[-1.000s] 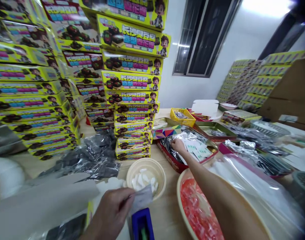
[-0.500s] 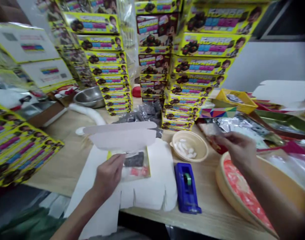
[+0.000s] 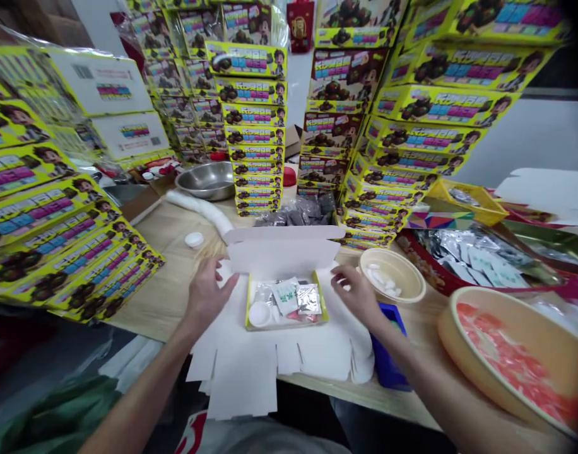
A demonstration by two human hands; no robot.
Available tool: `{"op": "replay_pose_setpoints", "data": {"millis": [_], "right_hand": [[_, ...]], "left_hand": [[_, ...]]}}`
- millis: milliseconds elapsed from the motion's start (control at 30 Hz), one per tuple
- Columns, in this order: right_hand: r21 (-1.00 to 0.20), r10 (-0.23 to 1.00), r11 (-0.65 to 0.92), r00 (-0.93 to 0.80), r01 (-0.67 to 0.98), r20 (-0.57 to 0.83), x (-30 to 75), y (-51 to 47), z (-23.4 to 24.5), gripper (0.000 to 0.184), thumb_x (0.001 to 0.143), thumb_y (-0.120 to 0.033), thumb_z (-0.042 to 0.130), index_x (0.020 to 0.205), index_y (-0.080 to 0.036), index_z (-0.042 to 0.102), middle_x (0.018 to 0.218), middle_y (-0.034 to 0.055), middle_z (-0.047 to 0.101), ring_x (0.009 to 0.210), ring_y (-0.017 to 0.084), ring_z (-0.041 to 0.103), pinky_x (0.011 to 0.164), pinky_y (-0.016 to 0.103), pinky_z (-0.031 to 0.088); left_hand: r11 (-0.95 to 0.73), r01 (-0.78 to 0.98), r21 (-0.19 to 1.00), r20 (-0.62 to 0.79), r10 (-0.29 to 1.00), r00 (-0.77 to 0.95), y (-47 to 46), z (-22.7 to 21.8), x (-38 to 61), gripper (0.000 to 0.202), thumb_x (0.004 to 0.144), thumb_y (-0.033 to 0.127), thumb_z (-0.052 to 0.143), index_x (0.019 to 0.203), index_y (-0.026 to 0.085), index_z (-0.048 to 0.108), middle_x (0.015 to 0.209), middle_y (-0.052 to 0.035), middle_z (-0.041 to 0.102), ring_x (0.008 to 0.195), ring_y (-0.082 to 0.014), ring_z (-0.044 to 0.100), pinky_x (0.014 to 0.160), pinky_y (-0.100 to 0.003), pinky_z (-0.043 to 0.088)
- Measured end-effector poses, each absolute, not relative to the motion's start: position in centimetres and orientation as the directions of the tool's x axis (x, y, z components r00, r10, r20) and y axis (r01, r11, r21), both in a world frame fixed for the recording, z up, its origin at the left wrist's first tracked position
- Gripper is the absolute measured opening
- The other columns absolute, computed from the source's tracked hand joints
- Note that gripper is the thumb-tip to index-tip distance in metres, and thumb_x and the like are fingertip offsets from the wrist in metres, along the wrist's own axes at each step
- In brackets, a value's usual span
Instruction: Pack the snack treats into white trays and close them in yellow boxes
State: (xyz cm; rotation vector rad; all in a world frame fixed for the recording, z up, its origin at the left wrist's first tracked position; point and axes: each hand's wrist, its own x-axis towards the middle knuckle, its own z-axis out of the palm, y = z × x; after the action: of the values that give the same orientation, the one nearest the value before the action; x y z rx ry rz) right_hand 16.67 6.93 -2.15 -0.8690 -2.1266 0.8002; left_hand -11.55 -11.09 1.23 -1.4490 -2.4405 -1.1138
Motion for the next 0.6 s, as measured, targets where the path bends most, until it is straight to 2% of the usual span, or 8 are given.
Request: {"op": "replay_pose_setpoints", "data": {"millis": [67, 133, 200, 267, 333, 433, 500, 600], "right_hand": [[-0.796, 0.847, 0.499, -0.389, 0.343, 0.363, 16.6, 9.3, -0.8, 0.040, 0.069, -0.032, 0.063, 0.104, -0.016, 0.053, 0.094, 0.0078, 0.061, 0.073, 0.017, 0.059, 0.061, 0.028, 0.049], [-0.791, 0.829, 0.493, -0.471, 0.361, 0.302, 16.2, 11.3, 0.8, 0.049, 0.064, -0.038, 0.068, 0.106, -0.015, 0.055, 0.092, 0.0068, 0.062, 0.074, 0.018, 0.059, 0.060, 0.027, 0.048], [-0.703, 0.761, 0.547, -0.620, 0.455, 0.191, 15.6, 12.5, 2.2, 0.034, 0.067, -0.040, 0.065, 0.089, -0.014, 0.062, 0.075, 0.0033, 0.062, 0.066, 0.017, 0.056, 0.058, 0.026, 0.045], [-0.575, 0.724, 0.607, -0.680, 0.548, 0.117, 14.7, 12.4, 3.0, 0.024, 0.072, -0.038, 0.058, 0.074, -0.015, 0.063, 0.059, 0.0001, 0.057, 0.057, 0.015, 0.052, 0.056, 0.026, 0.042], [-0.499, 0.721, 0.641, -0.681, 0.582, 0.132, 14.0, 11.2, 3.0, 0.020, 0.075, -0.031, 0.051, 0.076, -0.015, 0.063, 0.057, -0.0009, 0.056, 0.055, 0.015, 0.051, 0.057, 0.025, 0.041], [-0.486, 0.733, 0.636, -0.666, 0.599, 0.140, 13.8, 8.4, 1.5, 0.020, 0.077, -0.025, 0.044, 0.079, -0.016, 0.061, 0.066, 0.0024, 0.060, 0.065, 0.018, 0.056, 0.065, 0.028, 0.044], [-0.537, 0.748, 0.608, -0.649, 0.585, 0.140, 14.4, 6.4, -0.3, 0.021, 0.079, -0.026, 0.042, 0.083, -0.016, 0.060, 0.077, 0.0063, 0.063, 0.077, 0.021, 0.059, 0.072, 0.030, 0.045], [-0.663, 0.703, 0.609, -0.684, 0.435, 0.197, 16.1, 3.8, -3.4, 0.034, 0.077, -0.031, 0.048, 0.108, -0.016, 0.053, 0.103, 0.0102, 0.060, 0.096, 0.024, 0.057, 0.083, 0.033, 0.046]], "left_hand": [[0.258, 0.770, 0.583, 0.373, 0.757, -0.536, -9.5, 1.6, -13.9, 0.057, 0.073, 0.041, 0.062, 0.119, 0.012, 0.048, 0.097, -0.0069, 0.056, 0.067, -0.0136, 0.054, 0.059, -0.025, 0.045], [0.207, 0.779, 0.592, 0.314, 0.831, -0.460, -7.8, 2.1, -15.4, 0.054, 0.072, 0.043, 0.062, 0.115, 0.012, 0.055, 0.089, -0.0054, 0.060, 0.067, -0.0148, 0.055, 0.061, -0.025, 0.045], [0.182, 0.802, 0.569, 0.252, 0.890, -0.380, -6.4, 2.8, -15.9, 0.041, 0.073, 0.040, 0.060, 0.105, 0.015, 0.064, 0.080, -0.0040, 0.063, 0.065, -0.0162, 0.056, 0.063, -0.026, 0.044], [0.195, 0.821, 0.537, 0.219, 0.907, -0.359, -5.8, 3.3, -15.4, 0.032, 0.075, 0.034, 0.058, 0.099, 0.015, 0.069, 0.074, -0.0043, 0.065, 0.064, -0.0179, 0.057, 0.065, -0.027, 0.044], [0.225, 0.820, 0.526, 0.228, 0.892, -0.391, -5.8, 3.1, -14.1, 0.031, 0.076, 0.028, 0.054, 0.101, 0.015, 0.069, 0.069, -0.0045, 0.064, 0.064, -0.0195, 0.058, 0.066, -0.029, 0.044], [0.236, 0.789, 0.568, 0.272, 0.850, -0.450, -7.2, 1.4, -11.1, 0.034, 0.080, 0.021, 0.045, 0.106, 0.013, 0.065, 0.070, -0.0061, 0.064, 0.068, -0.0212, 0.059, 0.070, -0.031, 0.046], [0.155, 0.772, 0.617, 0.325, 0.843, -0.429, -8.8, -0.6, -9.2, 0.036, 0.082, 0.017, 0.039, 0.111, 0.012, 0.060, 0.085, -0.0090, 0.065, 0.080, -0.0217, 0.061, 0.078, -0.033, 0.046], [-0.017, 0.760, 0.650, 0.363, 0.885, -0.291, -11.6, -3.9, -7.7, 0.045, 0.081, 0.019, 0.043, 0.126, 0.014, 0.046, 0.108, -0.0119, 0.057, 0.099, -0.0221, 0.056, 0.086, -0.035, 0.047]]}}
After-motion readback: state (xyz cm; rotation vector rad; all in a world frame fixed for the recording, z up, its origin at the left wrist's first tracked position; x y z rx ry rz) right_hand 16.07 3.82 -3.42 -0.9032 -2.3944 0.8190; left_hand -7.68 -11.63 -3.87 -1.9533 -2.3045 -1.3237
